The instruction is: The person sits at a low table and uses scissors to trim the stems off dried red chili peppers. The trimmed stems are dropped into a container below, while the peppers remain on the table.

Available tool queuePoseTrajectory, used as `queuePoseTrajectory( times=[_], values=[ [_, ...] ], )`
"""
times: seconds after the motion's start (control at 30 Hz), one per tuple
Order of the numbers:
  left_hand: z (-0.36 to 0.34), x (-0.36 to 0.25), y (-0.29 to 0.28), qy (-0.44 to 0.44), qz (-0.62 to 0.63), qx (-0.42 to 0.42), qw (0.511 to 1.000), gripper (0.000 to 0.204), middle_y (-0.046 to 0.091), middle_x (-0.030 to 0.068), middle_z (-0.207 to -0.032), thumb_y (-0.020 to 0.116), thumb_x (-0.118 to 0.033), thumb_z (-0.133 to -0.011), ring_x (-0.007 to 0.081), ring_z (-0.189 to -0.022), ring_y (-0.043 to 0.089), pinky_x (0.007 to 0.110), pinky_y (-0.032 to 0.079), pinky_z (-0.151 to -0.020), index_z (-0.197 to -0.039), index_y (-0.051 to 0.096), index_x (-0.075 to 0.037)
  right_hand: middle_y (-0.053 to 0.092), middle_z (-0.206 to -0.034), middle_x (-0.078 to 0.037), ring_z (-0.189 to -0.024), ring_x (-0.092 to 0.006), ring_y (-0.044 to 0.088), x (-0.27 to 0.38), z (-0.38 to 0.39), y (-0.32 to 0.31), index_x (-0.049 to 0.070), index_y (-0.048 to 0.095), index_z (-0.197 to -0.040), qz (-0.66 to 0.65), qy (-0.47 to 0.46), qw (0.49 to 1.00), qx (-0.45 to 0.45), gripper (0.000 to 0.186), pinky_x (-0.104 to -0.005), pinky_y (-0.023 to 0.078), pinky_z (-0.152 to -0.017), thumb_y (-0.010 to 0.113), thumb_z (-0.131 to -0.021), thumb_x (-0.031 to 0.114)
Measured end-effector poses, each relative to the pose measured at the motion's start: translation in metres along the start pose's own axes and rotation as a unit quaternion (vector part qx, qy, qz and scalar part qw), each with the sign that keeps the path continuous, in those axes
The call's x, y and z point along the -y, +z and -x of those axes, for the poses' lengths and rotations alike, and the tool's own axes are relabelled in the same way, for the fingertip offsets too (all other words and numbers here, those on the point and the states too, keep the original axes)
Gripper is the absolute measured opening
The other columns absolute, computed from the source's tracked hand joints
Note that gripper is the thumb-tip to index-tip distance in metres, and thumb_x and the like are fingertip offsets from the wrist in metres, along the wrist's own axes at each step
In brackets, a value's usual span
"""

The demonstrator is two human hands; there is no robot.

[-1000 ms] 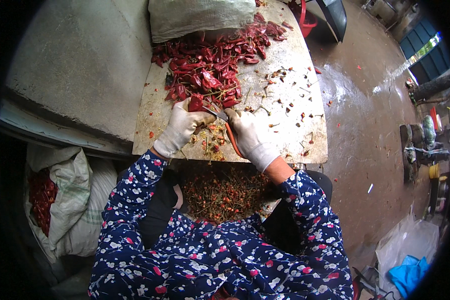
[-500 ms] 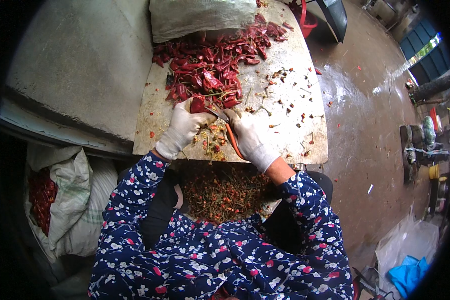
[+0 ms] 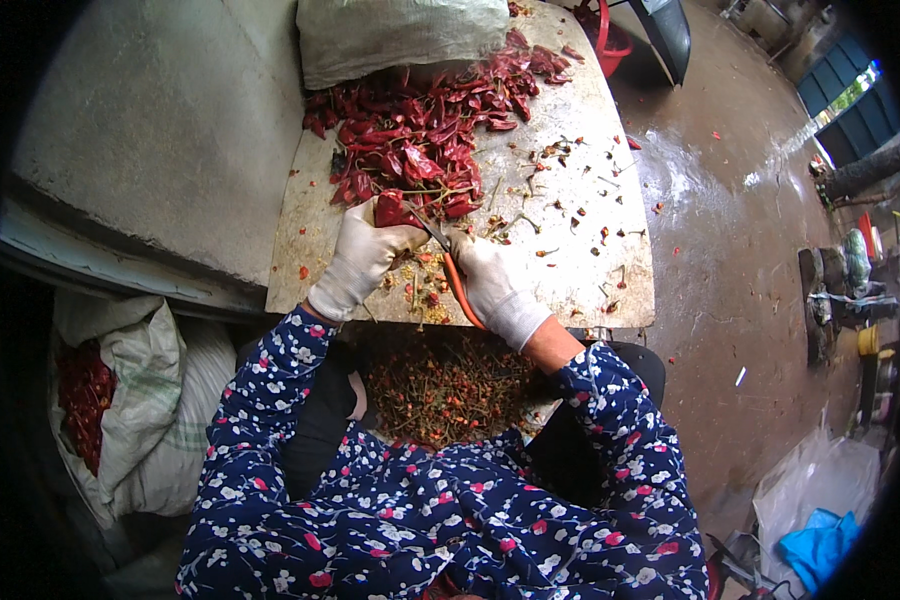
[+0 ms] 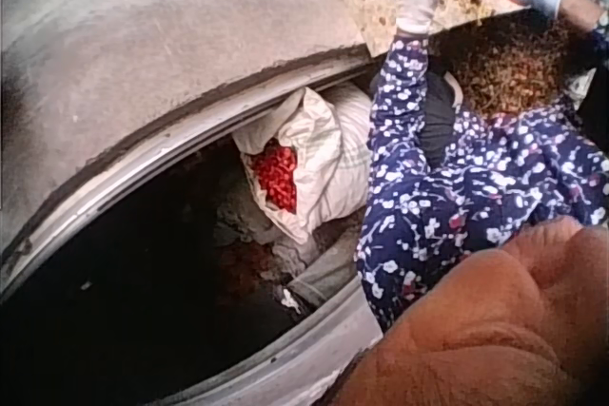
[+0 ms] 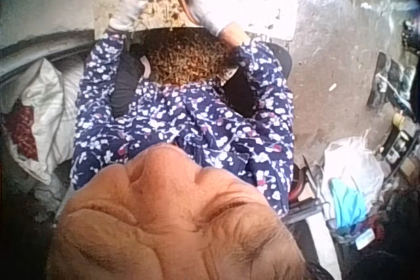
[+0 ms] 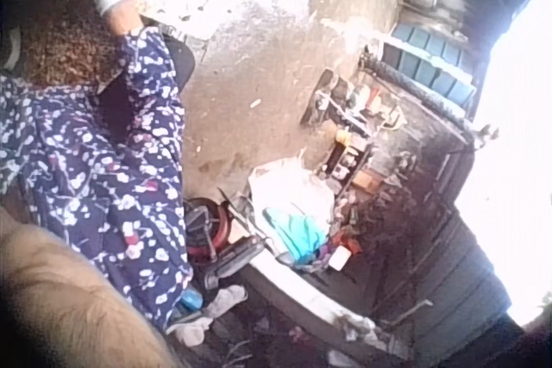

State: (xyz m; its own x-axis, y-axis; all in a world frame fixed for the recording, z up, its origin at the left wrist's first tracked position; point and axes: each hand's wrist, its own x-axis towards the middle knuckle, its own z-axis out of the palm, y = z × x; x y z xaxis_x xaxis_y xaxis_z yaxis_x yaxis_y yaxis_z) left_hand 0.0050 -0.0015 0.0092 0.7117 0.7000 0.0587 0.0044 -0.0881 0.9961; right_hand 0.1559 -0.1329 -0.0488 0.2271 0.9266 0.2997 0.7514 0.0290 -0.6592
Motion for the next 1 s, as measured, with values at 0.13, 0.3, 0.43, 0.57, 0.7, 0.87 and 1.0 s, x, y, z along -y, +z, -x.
queuePoseTrajectory(
  times=[0.13, 0.3, 0.43, 0.57, 0.7, 0.87, 1.0],
  values=[
    [-0.002, -0.014, -0.004, -0.115, 0.003, -0.071, 0.991, 0.034, 0.073, 0.0033, -0.094, 0.078, -0.002, -0.084, 0.0092, -0.073, 0.066, 0.025, 0.055, -0.066, -0.116, 0.068, -0.002, 0.07, -0.08, -0.015, -0.066, -0.0295, 0.067, 0.0, -0.008, -0.002, 0.002, 0.065, -0.1, -0.215, 0.122, 0.968, -0.043, 0.022, -0.0425, 0.054, -0.062, 0.061, -0.097, 0.023],
    [-0.022, -0.013, -0.055, -0.089, -0.079, -0.132, 0.984, 0.027, 0.067, 0.0014, -0.084, 0.068, -0.021, -0.094, 0.0073, -0.052, 0.051, 0.023, 0.044, -0.049, -0.116, 0.067, -0.005, 0.06, -0.077, -0.004, -0.07, -0.0174, 0.062, -0.03, -0.031, -0.023, 0.0, 0.056, -0.125, -0.654, 0.279, 0.691, -0.125, 0.039, -0.0317, 0.052, -0.066, 0.056, -0.102, 0.032],
    [-0.046, 0.033, -0.103, -0.129, -0.121, -0.088, 0.98, 0.013, 0.069, 0.0052, -0.083, 0.061, -0.006, -0.092, 0.0106, -0.067, 0.064, 0.025, 0.049, -0.055, -0.104, 0.065, -0.003, 0.06, -0.093, -0.011, -0.083, -0.0252, 0.062, -0.039, -0.025, -0.001, -0.006, 0.052, -0.13, -0.74, 0.29, 0.602, -0.076, 0.05, -0.0434, 0.054, -0.083, 0.05, -0.103, 0.036],
    [-0.067, 0.104, -0.114, -0.214, -0.113, -0.076, 0.967, 0.015, 0.071, 0.0075, -0.085, 0.063, -0.003, -0.091, 0.0168, -0.076, 0.069, 0.027, 0.054, -0.064, -0.105, 0.065, 0.001, 0.059, -0.091, -0.009, -0.082, -0.0206, 0.06, -0.047, -0.021, 0.009, -0.004, 0.053, -0.131, -0.671, 0.209, 0.706, -0.086, 0.053, -0.0369, 0.055, -0.077, 0.053, -0.102, 0.04],
    [-0.076, 0.152, -0.095, -0.196, -0.339, -0.143, 0.909, 0.052, 0.074, 0.0216, -0.107, 0.08, -0.033, -0.085, 0.0319, -0.097, 0.072, 0.038, 0.056, -0.084, -0.118, 0.066, 0.004, 0.059, -0.089, -0.008, -0.079, -0.0196, 0.061, -0.051, -0.027, 0.004, -0.002, 0.054, -0.13, -0.665, 0.25, 0.698, -0.086, 0.05, -0.0359, 0.056, -0.075, 0.054, -0.102, 0.039],
    [-0.075, 0.149, -0.073, -0.124, -0.316, -0.175, 0.924, 0.058, 0.076, 0.0167, -0.102, 0.085, -0.031, -0.08, 0.0285, -0.088, 0.072, 0.037, 0.055, -0.08, -0.123, 0.065, 0.003, 0.059, -0.089, -0.008, -0.08, -0.0186, 0.062, -0.041, -0.027, 0.0, 0.003, 0.057, -0.127, -0.636, 0.281, 0.717, -0.052, 0.041, -0.0361, 0.057, -0.074, 0.06, -0.1, 0.034],
    [-0.079, 0.127, -0.058, -0.058, -0.137, -0.211, 0.966, 0.048, 0.073, 0.0046, -0.091, 0.083, -0.003, -0.08, 0.0087, -0.076, 0.064, 0.024, 0.053, -0.067, -0.123, 0.061, 0.002, 0.065, -0.082, -0.009, -0.069, -0.0204, 0.062, -0.034, -0.026, -0.01, 0.003, 0.061, -0.119, -0.333, 0.23, 0.913, -0.058, 0.035, -0.0357, 0.053, -0.067, 0.058, -0.098, 0.03]
  ],
)
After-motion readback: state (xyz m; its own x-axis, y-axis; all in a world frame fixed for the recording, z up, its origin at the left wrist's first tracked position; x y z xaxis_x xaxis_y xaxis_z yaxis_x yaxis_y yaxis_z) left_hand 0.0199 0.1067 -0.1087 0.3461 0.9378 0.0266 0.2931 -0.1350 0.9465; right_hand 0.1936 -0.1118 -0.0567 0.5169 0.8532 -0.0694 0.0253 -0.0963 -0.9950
